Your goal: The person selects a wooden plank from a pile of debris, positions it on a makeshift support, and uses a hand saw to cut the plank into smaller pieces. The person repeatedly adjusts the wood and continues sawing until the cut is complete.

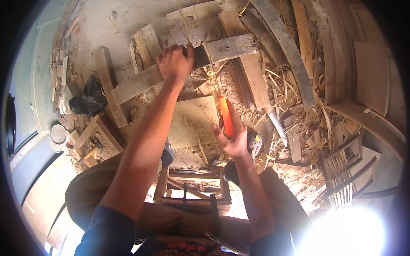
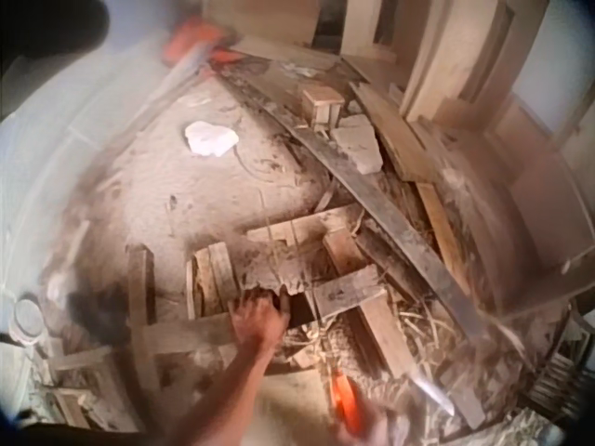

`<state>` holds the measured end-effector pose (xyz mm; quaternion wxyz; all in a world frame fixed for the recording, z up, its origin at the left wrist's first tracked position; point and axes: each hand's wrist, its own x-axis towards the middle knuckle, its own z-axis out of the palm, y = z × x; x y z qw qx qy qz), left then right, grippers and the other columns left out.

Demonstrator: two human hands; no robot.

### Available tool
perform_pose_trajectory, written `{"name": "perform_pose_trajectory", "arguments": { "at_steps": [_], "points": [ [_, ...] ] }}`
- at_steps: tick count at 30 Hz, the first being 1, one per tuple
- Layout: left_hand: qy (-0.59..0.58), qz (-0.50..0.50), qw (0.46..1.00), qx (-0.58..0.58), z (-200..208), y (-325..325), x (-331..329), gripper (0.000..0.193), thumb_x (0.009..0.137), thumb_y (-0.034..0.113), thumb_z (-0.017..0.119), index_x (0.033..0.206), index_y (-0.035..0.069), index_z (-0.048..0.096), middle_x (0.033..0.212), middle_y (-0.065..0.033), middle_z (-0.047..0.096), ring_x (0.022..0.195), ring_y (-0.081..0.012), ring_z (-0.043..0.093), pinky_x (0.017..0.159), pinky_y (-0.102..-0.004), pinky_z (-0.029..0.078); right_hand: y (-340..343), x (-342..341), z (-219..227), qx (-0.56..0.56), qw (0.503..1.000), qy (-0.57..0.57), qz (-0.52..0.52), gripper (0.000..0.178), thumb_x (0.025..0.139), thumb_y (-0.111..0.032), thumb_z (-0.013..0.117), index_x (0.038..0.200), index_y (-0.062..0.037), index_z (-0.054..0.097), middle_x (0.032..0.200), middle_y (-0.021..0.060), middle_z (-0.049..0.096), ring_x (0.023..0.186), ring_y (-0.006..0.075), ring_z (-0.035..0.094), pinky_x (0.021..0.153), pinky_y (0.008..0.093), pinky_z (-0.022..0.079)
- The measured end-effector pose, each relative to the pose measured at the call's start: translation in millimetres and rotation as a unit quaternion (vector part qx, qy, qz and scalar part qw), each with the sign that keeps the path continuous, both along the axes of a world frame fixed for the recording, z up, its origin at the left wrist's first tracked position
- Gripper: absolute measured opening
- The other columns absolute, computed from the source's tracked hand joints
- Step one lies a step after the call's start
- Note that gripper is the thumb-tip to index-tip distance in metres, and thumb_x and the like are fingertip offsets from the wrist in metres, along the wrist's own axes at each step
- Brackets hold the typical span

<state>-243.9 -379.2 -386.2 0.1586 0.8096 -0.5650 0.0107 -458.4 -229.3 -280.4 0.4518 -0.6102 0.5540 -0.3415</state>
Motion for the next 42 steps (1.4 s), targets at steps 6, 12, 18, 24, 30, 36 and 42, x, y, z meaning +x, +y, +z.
{"name": "perform_pose_trajectory", "arguments": {
  "at_steps": [6,12,18,24,30,36,42],
  "points": [
    [0.089,0.010,0.978,0.188,35.2,-5.1,-5.2,0.057,0.099,0.052,0.045,0.087,0.007,0.079,0.080,-0.0182,0.074,0.081,-0.0321,0.073,0.096,-0.0475,0.044,-7.5,-3.7,3.1,-0.119,0.983,0.142,-0.017,0.046,0.092,-0.008,0.066,0.135,0.0047,0.058,0.091,0.0216,0.074,0.072,0.0285,0.076,0.066,0.0340,0.059],
    [0.086,0.006,0.986,0.144,28.0,-9.7,-2.8,0.059,0.099,0.052,0.044,0.083,0.007,0.078,0.077,-0.0177,0.073,0.077,-0.0332,0.072,0.093,-0.0468,0.045,-9.7,-7.8,0.0,-0.079,0.982,0.164,-0.050,0.040,0.096,-0.016,0.064,0.132,0.0029,0.061,0.092,0.0203,0.075,0.077,0.0244,0.077,0.065,0.0317,0.058],
    [0.093,0.006,0.980,0.174,31.2,-10.8,-0.5,0.058,0.099,0.048,0.042,0.076,0.007,0.077,0.078,-0.0177,0.074,0.075,-0.0323,0.072,0.088,-0.0460,0.046,43.5,-49.1,-2.8,-0.156,0.973,0.167,-0.003,0.040,0.099,-0.019,0.059,0.129,0.0073,0.060,0.101,0.0155,0.076,0.078,0.0225,0.075,0.068,0.0310,0.057],
    [0.093,0.011,0.986,0.137,28.3,-9.1,-5.3,0.054,0.100,0.038,0.043,0.073,0.005,0.075,0.074,-0.0186,0.072,0.071,-0.0338,0.070,0.086,-0.0458,0.047,-19.8,7.1,-3.5,0.021,0.985,0.147,-0.086,0.045,0.099,-0.027,0.060,0.128,0.0074,0.063,0.104,0.0175,0.075,0.082,0.0212,0.072,0.075,0.0344,0.057],
    [0.069,0.013,0.991,0.112,18.9,-0.6,-1.6,0.049,0.098,0.034,0.046,0.072,0.004,0.075,0.072,-0.0190,0.072,0.066,-0.0348,0.070,0.085,-0.0481,0.048,32.8,-26.7,3.5,-0.009,0.996,0.001,-0.093,0.046,0.100,-0.020,0.060,0.134,0.0107,0.057,0.118,0.0224,0.071,0.101,0.0218,0.070,0.089,0.0313,0.054],
    [0.084,0.015,0.989,0.123,20.8,-12.5,-3.8,0.055,0.099,0.039,0.043,0.067,0.007,0.074,0.067,-0.0145,0.071,0.070,-0.0292,0.070,0.086,-0.0476,0.046,-44.9,-0.6,-4.0,0.052,0.977,0.202,-0.037,0.047,0.101,-0.034,0.059,0.129,0.0026,0.064,0.096,0.0167,0.074,0.072,0.0190,0.070,0.066,0.0352,0.056],
    [0.088,0.021,0.983,0.158,27.9,-15.8,2.2,0.056,0.100,0.041,0.040,0.075,0.007,0.077,0.075,-0.0167,0.073,0.078,-0.0289,0.071,0.091,-0.0493,0.046,13.7,-34.7,11.7,-0.029,0.992,0.116,-0.046,0.045,0.103,-0.033,0.055,0.128,0.0025,0.066,0.107,0.0147,0.076,0.100,0.0230,0.074,0.102,0.0372,0.050]
  ]
}}
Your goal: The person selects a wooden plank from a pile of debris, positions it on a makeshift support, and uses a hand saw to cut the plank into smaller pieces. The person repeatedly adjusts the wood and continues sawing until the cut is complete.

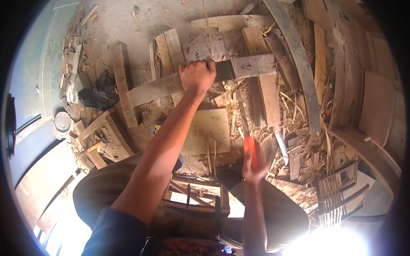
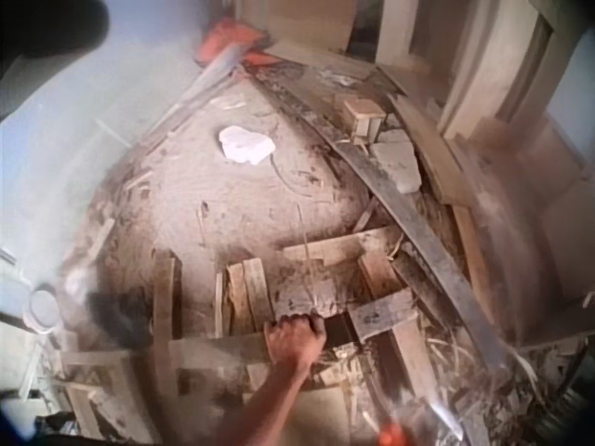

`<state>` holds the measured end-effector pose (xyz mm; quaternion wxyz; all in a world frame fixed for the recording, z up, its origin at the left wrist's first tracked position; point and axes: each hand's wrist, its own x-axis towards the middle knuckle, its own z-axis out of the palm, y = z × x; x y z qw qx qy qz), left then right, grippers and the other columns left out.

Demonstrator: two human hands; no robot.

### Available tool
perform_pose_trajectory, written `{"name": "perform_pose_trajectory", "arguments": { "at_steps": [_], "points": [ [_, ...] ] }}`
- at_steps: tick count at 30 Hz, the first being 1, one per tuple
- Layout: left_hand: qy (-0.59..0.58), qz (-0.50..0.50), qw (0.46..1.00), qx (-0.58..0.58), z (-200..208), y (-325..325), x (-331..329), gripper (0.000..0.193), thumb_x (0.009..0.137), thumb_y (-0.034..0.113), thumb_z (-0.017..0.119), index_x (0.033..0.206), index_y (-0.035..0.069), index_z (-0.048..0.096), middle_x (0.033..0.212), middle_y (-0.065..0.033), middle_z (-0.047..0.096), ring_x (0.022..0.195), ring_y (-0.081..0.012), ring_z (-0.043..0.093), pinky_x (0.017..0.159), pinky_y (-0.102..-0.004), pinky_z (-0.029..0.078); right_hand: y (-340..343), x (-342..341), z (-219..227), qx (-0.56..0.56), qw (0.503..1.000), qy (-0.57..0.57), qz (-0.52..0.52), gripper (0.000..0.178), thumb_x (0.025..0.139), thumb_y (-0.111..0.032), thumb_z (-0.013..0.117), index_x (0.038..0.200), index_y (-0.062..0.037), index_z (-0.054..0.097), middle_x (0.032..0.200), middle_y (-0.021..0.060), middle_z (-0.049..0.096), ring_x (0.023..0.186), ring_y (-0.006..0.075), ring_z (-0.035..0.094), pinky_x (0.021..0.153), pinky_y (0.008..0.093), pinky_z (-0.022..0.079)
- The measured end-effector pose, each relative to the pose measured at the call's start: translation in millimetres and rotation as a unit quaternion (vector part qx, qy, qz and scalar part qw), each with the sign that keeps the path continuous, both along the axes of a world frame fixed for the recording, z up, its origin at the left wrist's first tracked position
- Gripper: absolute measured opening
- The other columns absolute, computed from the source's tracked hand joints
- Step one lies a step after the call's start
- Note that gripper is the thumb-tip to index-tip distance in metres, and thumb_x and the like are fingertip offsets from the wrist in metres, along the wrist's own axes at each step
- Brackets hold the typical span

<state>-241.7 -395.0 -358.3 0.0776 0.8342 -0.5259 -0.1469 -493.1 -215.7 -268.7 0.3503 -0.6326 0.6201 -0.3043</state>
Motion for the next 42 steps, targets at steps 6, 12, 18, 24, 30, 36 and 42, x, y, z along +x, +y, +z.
{"name": "perform_pose_trajectory", "arguments": {
  "at_steps": [6,12,18,24,30,36,42],
  "points": [
    [0.006,-0.001,1.000,-0.008,-1.1,2.2,-1.3,0.051,0.098,0.036,0.044,0.070,0.007,0.075,0.075,-0.0160,0.073,0.074,-0.0288,0.070,0.087,-0.0465,0.046,-56.4,46.1,-10.8,-0.015,0.999,0.041,-0.029,0.043,0.097,-0.022,0.062,0.130,0.0055,0.062,0.089,0.0192,0.074,0.066,0.0205,0.068,0.059,0.0367,0.055],
    [-0.010,-0.003,0.999,-0.032,-3.2,1.2,-3.4,0.045,0.094,0.032,0.047,0.067,0.008,0.074,0.072,-0.0139,0.073,0.073,-0.0275,0.069,0.085,-0.0454,0.046,8.6,-8.9,3.4,0.032,0.999,-0.026,-0.018,0.048,0.099,-0.030,0.060,0.125,0.0097,0.063,0.111,0.0229,0.073,0.106,0.0318,0.072,0.092,0.0401,0.056],
    [0.004,0.017,0.999,-0.031,-4.8,8.0,-4.7,0.051,0.096,0.036,0.044,0.070,0.006,0.076,0.070,-0.0174,0.072,0.069,-0.0316,0.071,0.089,-0.0473,0.047,-53.0,19.6,-8.0,0.067,0.997,0.006,-0.030,0.045,0.098,-0.029,0.063,0.123,0.0072,0.065,0.089,0.0173,0.073,0.071,0.0183,0.069,0.065,0.0353,0.056],
    [-0.012,0.007,0.999,-0.046,-11.7,1.9,2.2,0.050,0.096,0.035,0.045,0.069,0.006,0.075,0.064,-0.0167,0.070,0.060,-0.0324,0.069,0.083,-0.0493,0.049,-5.9,-10.4,-6.1,0.006,0.999,-0.030,-0.017,0.050,0.099,-0.037,0.062,0.122,0.0069,0.066,0.107,0.0185,0.075,0.092,0.0238,0.073,0.083,0.0353,0.058],
    [0.015,-0.003,1.000,-0.002,-16.0,11.1,-3.7,0.058,0.097,0.045,0.040,0.075,0.005,0.076,0.079,-0.0193,0.073,0.080,-0.0337,0.072,0.091,-0.0493,0.046,-67.3,42.4,-17.1,-0.074,0.996,0.036,-0.024,0.044,0.097,-0.035,0.065,0.123,0.0007,0.068,0.091,0.0151,0.074,0.076,0.0197,0.070,0.069,0.0339,0.055],
    [-0.020,0.031,0.998,-0.057,-28.4,-1.2,3.4,0.054,0.094,0.044,0.044,0.067,0.009,0.075,0.072,-0.0153,0.073,0.068,-0.0288,0.070,0.087,-0.0471,0.045,7.8,-11.2,-19.1,0.036,0.999,-0.009,-0.026,0.053,0.099,-0.043,0.059,0.119,0.0051,0.068,0.108,0.0152,0.075,0.093,0.0214,0.072,0.078,0.0331,0.056],
    [-0.047,0.028,0.992,-0.116,-21.7,-1.0,-0.6,0.056,0.096,0.042,0.045,0.070,0.003,0.076,0.072,-0.0195,0.072,0.071,-0.0369,0.071,0.090,-0.0503,0.049,-79.3,32.7,-25.0,-0.025,0.999,0.005,-0.022,0.041,0.098,-0.029,0.064,0.120,0.0051,0.067,0.095,0.0159,0.074,0.082,0.0240,0.071,0.072,0.0354,0.056]
  ]
}}
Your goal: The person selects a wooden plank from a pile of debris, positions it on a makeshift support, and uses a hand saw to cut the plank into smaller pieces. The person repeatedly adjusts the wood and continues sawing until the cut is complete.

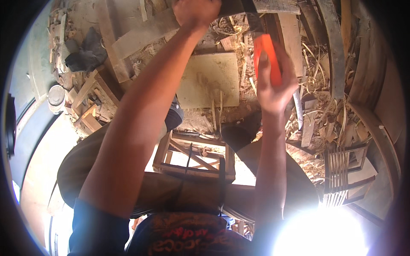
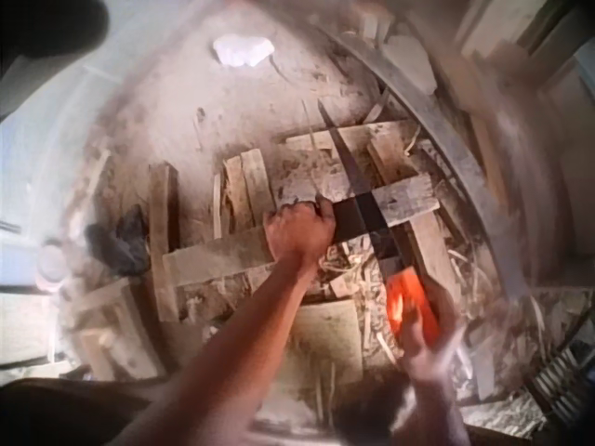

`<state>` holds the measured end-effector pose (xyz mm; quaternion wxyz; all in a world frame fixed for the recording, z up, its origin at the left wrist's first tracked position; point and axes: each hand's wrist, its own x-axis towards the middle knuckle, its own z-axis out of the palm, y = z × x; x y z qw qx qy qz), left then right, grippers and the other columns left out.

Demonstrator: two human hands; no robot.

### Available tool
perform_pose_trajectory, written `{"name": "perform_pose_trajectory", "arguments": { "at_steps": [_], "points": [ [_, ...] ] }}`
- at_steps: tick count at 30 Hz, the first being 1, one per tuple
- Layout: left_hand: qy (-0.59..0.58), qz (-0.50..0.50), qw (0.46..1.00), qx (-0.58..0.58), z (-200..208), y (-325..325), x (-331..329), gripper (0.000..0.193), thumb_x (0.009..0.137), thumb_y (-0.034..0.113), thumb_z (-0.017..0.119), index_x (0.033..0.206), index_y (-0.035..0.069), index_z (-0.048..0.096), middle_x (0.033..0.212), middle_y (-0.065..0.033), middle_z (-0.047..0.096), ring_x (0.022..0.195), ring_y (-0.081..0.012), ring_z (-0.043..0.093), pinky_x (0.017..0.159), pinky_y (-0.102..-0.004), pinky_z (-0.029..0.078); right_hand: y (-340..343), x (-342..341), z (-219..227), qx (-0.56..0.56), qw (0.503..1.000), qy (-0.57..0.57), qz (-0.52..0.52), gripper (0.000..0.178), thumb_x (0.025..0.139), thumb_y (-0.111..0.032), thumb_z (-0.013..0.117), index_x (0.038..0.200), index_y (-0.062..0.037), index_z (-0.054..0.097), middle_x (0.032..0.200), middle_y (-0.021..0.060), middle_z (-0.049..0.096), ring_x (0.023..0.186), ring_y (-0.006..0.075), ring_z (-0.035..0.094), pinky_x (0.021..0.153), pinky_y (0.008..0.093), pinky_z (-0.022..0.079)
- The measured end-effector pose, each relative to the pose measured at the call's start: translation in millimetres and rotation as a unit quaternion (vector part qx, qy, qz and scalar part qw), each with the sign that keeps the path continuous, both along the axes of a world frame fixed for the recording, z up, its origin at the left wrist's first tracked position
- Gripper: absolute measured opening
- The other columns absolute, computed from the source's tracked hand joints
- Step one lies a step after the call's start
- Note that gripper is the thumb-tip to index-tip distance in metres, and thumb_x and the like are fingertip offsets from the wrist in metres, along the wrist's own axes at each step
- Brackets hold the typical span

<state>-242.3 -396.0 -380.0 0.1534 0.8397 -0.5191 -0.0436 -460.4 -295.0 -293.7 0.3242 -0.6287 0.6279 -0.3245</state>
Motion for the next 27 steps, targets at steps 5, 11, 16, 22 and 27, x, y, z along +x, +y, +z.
{"name": "perform_pose_trajectory", "arguments": {
  "at_steps": [5,11,16,22,27],
  "points": [
    [0.069,-0.015,0.994,0.084,19.2,3.9,0.2,0.053,0.096,0.039,0.048,0.073,0.000,0.076,0.071,-0.0196,0.071,0.071,-0.0373,0.070,0.091,-0.0519,0.049,97.4,-60.2,-5.4,0.054,0.998,-0.030,0.007,0.047,0.100,-0.032,0.063,0.124,0.0074,0.064,0.102,0.0197,0.074,0.095,0.0253,0.071,0.086,0.0393,0.055],
    [0.055,-0.023,0.997,0.043,5.3,2.6,-1.6,0.053,0.095,0.040,0.049,0.074,0.000,0.077,0.074,-0.0213,0.072,0.072,-0.0373,0.071,0.088,-0.0505,0.051,-1.5,5.1,-11.3,0.037,0.999,-0.007,-0.006,0.036,0.098,-0.029,0.062,0.115,0.0020,0.068,0.080,0.0094,0.069,0.067,0.0158,0.061,0.059,0.0327,0.049],
    [0.055,-0.013,0.995,0.083,13.8,2.6,3.1,0.058,0.097,0.041,0.040,0.069,0.004,0.074,0.070,-0.0175,0.072,0.067,-0.0333,0.070,0.084,-0.0486,0.047,94.6,-62.1,-7.9,0.059,0.998,-0.004,0.026,0.049,0.101,-0.036,0.058,0.123,0.0066,0.066,0.102,0.0146,0.075,0.088,0.0223,0.071,0.082,0.0356,0.056],
    [0.052,-0.017,0.996,0.068,13.1,1.8,0.6,0.055,0.098,0.039,0.040,0.074,0.005,0.077,0.074,-0.0193,0.072,0.075,-0.0328,0.072,0.089,-0.0494,0.047,3.6,0.1,3.3,0.055,0.998,-0.017,-0.008,0.046,0.100,-0.029,0.061,0.125,0.0090,0.065,0.099,0.0165,0.075,0.084,0.0161,0.069,0.072,0.0303,0.054],
    [0.076,-0.016,0.991,0.112,23.4,-3.1,2.2,0.056,0.099,0.039,0.039,0.078,0.005,0.077,0.077,-0.0199,0.073,0.079,-0.0336,0.073,0.092,-0.0500,0.047,-6.7,7.5,9.9,0.049,0.992,-0.113,-0.009,0.047,0.097,-0.029,0.065,0.126,0.0082,0.063,0.102,0.0160,0.072,0.089,0.0185,0.068,0.077,0.0327,0.055]
  ]
}}
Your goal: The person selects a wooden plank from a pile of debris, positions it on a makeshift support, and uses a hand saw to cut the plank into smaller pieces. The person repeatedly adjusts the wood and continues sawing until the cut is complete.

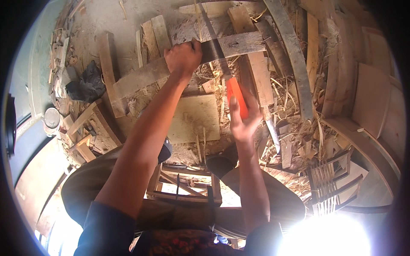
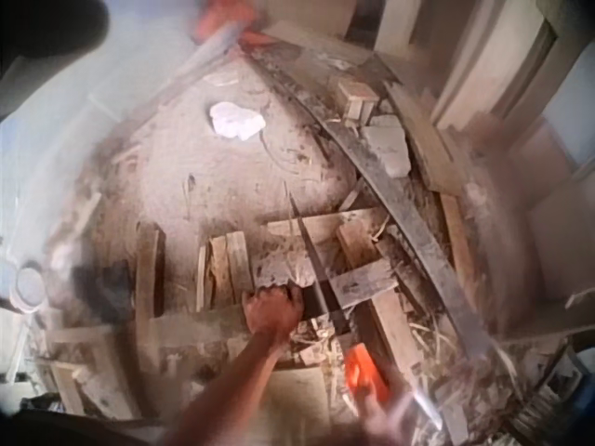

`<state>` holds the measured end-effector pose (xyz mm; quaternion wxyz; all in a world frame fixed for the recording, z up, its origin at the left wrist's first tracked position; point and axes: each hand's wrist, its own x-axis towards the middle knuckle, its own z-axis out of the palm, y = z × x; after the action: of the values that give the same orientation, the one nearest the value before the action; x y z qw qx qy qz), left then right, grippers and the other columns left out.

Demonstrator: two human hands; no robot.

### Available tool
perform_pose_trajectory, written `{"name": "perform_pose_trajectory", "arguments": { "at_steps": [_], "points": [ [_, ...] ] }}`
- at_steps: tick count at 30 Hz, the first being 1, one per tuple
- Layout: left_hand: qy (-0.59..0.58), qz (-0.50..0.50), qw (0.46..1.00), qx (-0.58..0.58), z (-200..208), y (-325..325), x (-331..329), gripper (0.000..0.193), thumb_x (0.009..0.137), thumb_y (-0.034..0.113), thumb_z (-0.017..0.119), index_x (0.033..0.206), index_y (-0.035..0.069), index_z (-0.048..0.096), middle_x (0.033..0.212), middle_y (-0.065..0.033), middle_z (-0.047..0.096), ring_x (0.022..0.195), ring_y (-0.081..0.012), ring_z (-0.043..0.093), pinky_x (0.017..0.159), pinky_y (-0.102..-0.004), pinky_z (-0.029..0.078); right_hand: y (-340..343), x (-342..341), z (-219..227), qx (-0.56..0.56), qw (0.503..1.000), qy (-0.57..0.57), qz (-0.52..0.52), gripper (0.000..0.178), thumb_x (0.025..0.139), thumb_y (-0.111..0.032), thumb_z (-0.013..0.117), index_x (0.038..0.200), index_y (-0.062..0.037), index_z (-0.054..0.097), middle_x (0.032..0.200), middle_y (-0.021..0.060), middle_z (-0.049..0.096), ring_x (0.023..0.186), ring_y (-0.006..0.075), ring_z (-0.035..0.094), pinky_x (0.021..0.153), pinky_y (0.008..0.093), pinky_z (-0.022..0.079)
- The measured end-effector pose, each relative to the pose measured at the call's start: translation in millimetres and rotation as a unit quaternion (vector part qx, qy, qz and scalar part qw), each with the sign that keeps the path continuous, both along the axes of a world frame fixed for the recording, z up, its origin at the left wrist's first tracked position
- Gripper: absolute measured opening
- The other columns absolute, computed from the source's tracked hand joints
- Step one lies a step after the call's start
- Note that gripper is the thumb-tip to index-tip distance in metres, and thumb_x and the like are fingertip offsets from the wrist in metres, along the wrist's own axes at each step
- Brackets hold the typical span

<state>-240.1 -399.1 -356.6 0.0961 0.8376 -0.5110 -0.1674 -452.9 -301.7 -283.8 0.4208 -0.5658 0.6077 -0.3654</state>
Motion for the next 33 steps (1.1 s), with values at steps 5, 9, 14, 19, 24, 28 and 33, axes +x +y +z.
{"name": "perform_pose_trajectory", "arguments": {
  "at_steps": [5,9,14,19,24,28,33],
  "points": [
    [-0.013,-0.034,0.998,0.043,2.9,-2.0,1.6,0.058,0.100,0.038,0.035,0.077,0.005,0.077,0.076,-0.0194,0.073,0.075,-0.0338,0.072,0.086,-0.0490,0.049,33.9,-4.9,52.1,-0.126,0.992,0.012,0.005,0.057,0.093,-0.032,0.069,0.130,0.0088,0.059,0.101,0.0127,0.070,0.089,0.0167,0.065,0.077,0.0303,0.053],
    [-0.024,-0.101,0.995,-0.003,-5.0,17.5,-1.9,0.058,0.100,0.037,0.035,0.069,0.006,0.074,0.070,-0.0183,0.070,0.069,-0.0338,0.069,0.086,-0.0498,0.049,56.9,-14.4,75.1,-0.107,0.991,0.061,-0.042,0.056,0.093,-0.024,0.067,0.135,0.0102,0.055,0.116,0.0196,0.069,0.098,0.0236,0.069,0.085,0.0340,0.055],
    [-0.040,-0.125,0.991,-0.016,-7.2,25.6,-7.8,0.057,0.099,0.039,0.039,0.068,0.004,0.072,0.070,-0.0179,0.070,0.069,-0.0332,0.068,0.089,-0.0476,0.048,82.8,-21.4,60.4,-0.059,0.997,0.014,-0.049,0.058,0.099,-0.025,0.062,0.141,0.0123,0.048,0.115,0.0205,0.070,0.094,0.0212,0.070,0.083,0.0328,0.056],
    [-0.005,-0.127,0.991,0.047,-0.7,20.2,-10.1,0.057,0.099,0.041,0.040,0.072,0.005,0.075,0.073,-0.0184,0.071,0.071,-0.0326,0.070,0.096,-0.0502,0.045,80.4,-8.8,44.3,-0.003,0.997,-0.051,-0.058,0.058,0.101,-0.028,0.063,0.141,0.0112,0.049,0.106,0.0180,0.073,0.088,0.0212,0.071,0.078,0.0324,0.057],
    [-0.005,-0.111,0.994,0.006,1.3,20.3,-7.7,0.053,0.098,0.038,0.042,0.071,0.007,0.074,0.070,-0.0190,0.071,0.070,-0.0319,0.070,0.097,-0.0505,0.043,85.7,-7.2,31.1,-0.108,0.992,0.035,-0.046,0.055,0.095,-0.019,0.067,0.141,0.0065,0.050,0.094,0.0167,0.075,0.080,0.0194,0.072,0.071,0.0292,0.057],
    [0.003,-0.119,0.993,0.022,0.3,20.2,-5.2,0.048,0.097,0.035,0.046,0.068,0.007,0.072,0.067,-0.0180,0.070,0.068,-0.0318,0.070,0.095,-0.0515,0.043,86.2,-7.0,40.8,-0.023,0.998,0.014,-0.064,0.059,0.095,-0.030,0.069,0.134,0.0096,0.054,0.115,0.0211,0.068,0.101,0.0239,0.067,0.087,0.0357,0.055],
    [-0.020,-0.098,0.995,-0.024,0.9,22.8,-10.5,0.043,0.095,0.031,0.049,0.066,0.008,0.072,0.066,-0.0179,0.069,0.065,-0.0327,0.069,0.093,-0.0522,0.043,79.9,-4.9,40.7,-0.041,0.997,0.017,-0.059,0.063,0.093,-0.034,0.071,0.134,0.0109,0.055,0.116,0.0200,0.069,0.102,0.0253,0.068,0.091,0.0367,0.053]
  ]
}}
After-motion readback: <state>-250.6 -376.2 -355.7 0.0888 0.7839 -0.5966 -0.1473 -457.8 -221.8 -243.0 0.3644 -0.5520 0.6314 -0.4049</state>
